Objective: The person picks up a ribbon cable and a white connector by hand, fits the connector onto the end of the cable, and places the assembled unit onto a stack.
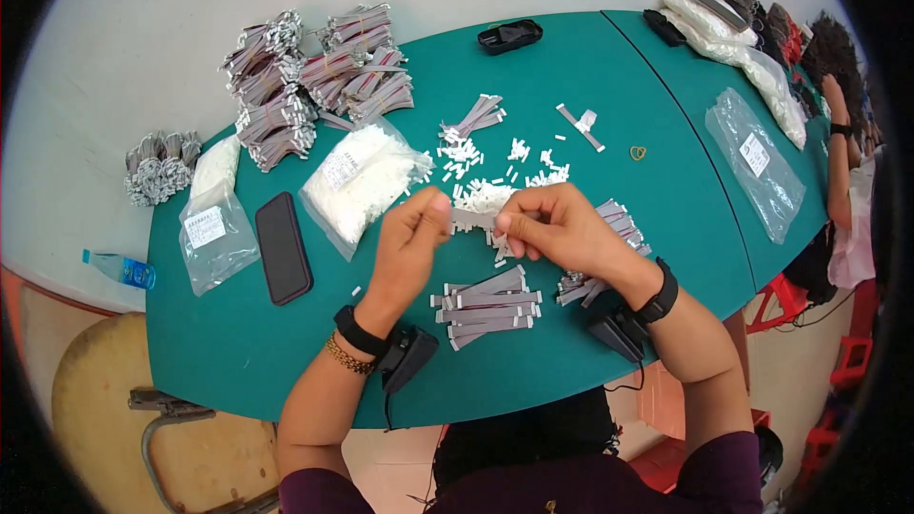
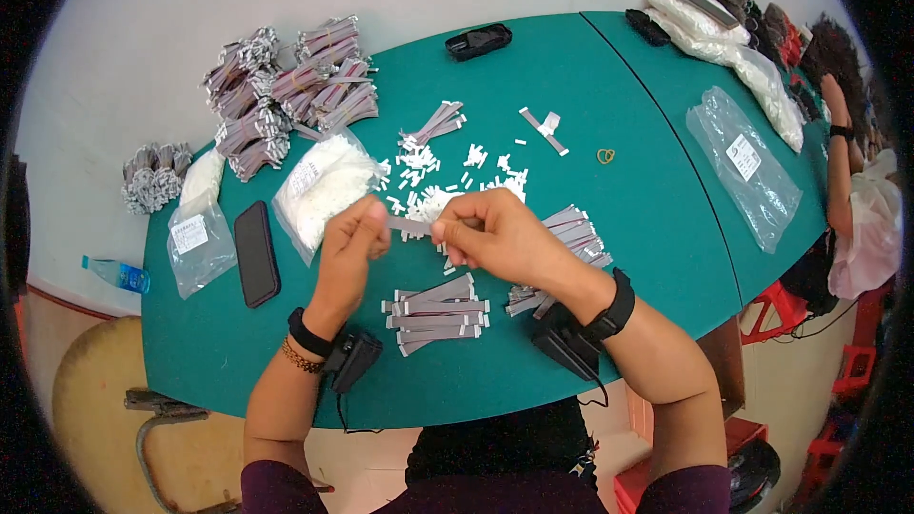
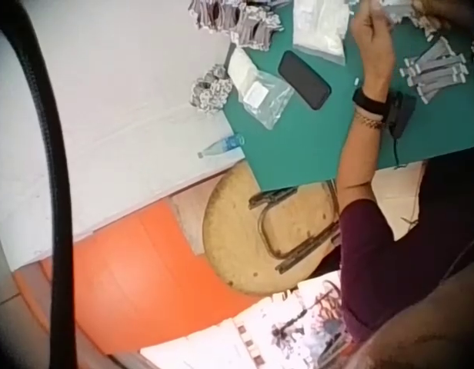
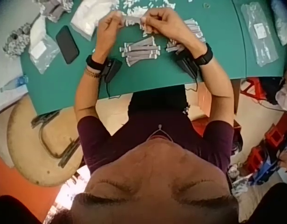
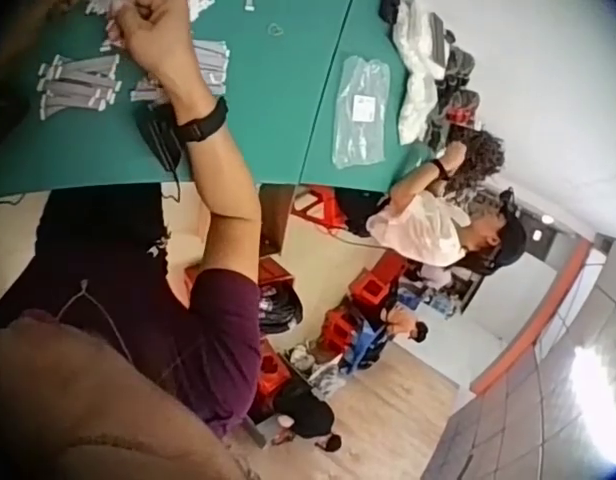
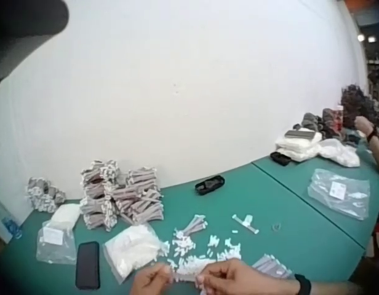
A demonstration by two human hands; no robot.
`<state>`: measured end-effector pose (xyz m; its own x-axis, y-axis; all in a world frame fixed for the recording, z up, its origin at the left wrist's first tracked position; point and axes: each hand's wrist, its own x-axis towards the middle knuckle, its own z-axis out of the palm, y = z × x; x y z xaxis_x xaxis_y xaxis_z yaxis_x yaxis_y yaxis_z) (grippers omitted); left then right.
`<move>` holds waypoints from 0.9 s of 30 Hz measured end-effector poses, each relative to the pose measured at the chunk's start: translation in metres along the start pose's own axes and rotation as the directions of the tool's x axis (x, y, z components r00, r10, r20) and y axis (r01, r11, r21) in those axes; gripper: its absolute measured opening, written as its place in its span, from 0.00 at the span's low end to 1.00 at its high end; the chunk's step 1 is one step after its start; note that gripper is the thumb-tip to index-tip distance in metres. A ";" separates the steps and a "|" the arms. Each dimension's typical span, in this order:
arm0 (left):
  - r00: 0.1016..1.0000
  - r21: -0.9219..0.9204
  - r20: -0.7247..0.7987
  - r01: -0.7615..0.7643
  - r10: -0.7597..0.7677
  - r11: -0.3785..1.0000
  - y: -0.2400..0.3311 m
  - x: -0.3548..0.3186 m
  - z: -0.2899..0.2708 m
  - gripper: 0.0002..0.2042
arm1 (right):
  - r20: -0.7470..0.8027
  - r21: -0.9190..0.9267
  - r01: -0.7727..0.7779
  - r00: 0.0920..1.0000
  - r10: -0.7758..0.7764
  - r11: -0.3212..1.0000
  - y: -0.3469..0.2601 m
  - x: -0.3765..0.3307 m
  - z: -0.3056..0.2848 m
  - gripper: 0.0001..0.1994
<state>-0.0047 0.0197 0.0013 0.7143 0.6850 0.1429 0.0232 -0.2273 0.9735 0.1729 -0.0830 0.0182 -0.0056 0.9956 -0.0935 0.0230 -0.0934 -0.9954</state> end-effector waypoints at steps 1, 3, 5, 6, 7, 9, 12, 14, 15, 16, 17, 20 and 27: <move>0.999 0.009 -0.040 0.011 -0.010 1.000 -0.002 0.001 -0.004 0.15 | 0.003 -0.027 -0.003 1.000 0.003 1.000 -0.001 0.000 -0.003 0.11; 0.996 0.017 -0.081 0.022 -0.021 1.000 -0.002 0.003 -0.007 0.15 | 0.006 -0.054 -0.007 1.000 0.008 0.999 -0.002 0.001 -0.005 0.11; 0.988 0.064 -0.150 -0.039 0.049 0.997 0.000 0.003 -0.002 0.15 | 0.075 -0.078 0.015 0.997 -0.009 0.997 0.001 -0.001 -0.001 0.11; 0.988 0.063 -0.149 -0.040 0.049 0.997 0.002 0.003 0.001 0.15 | 0.074 -0.080 0.014 0.997 -0.008 0.997 0.003 -0.002 0.000 0.11; 0.969 0.112 -0.212 -0.100 0.123 0.989 0.005 0.004 0.005 0.15 | 0.142 -0.105 0.038 0.990 -0.023 0.994 0.004 -0.003 0.001 0.11; 0.977 0.136 -0.158 -0.124 0.145 0.983 -0.002 0.004 0.006 0.14 | 0.171 -0.324 0.190 0.975 -0.140 0.927 0.002 -0.005 0.001 0.11; 0.981 0.159 -0.101 -0.146 0.163 0.976 -0.009 0.001 0.009 0.13 | 0.225 -0.516 0.328 0.943 -0.244 0.791 -0.002 -0.009 -0.002 0.10; 0.994 0.170 -0.043 -0.094 0.103 0.981 -0.007 -0.002 0.011 0.12 | 0.079 -0.477 0.207 0.978 -0.192 0.854 -0.005 -0.009 -0.005 0.09; 0.999 0.186 0.013 -0.044 0.043 0.982 -0.006 -0.003 0.012 0.10 | -0.064 -0.417 0.090 0.990 -0.128 0.904 -0.008 -0.009 -0.007 0.09; 0.999 0.182 0.016 -0.044 0.042 0.982 -0.003 -0.004 0.013 0.10 | -0.068 -0.419 0.085 0.990 -0.125 0.904 -0.013 -0.010 -0.012 0.09; 0.993 0.295 0.115 -0.046 0.012 0.954 -0.001 -0.005 0.014 0.09 | -0.114 -0.608 0.026 0.986 -0.119 0.794 -0.019 -0.011 -0.016 0.06; 0.975 0.392 0.220 -0.071 -0.019 0.917 0.001 -0.005 0.015 0.07 | -0.172 -0.768 -0.057 0.978 -0.120 0.638 -0.027 -0.016 -0.031 0.04; 0.983 0.341 0.180 -0.042 -0.021 0.939 0.001 -0.007 0.018 0.05 | -0.058 -0.926 -0.052 0.998 -0.005 0.373 -0.026 -0.031 -0.052 0.03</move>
<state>0.0033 0.0021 -0.0020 0.8278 0.5541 0.0880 0.2302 -0.4785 0.8474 0.2248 -0.1108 0.0479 0.0525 0.9949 -0.0866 0.9351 -0.0794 -0.3454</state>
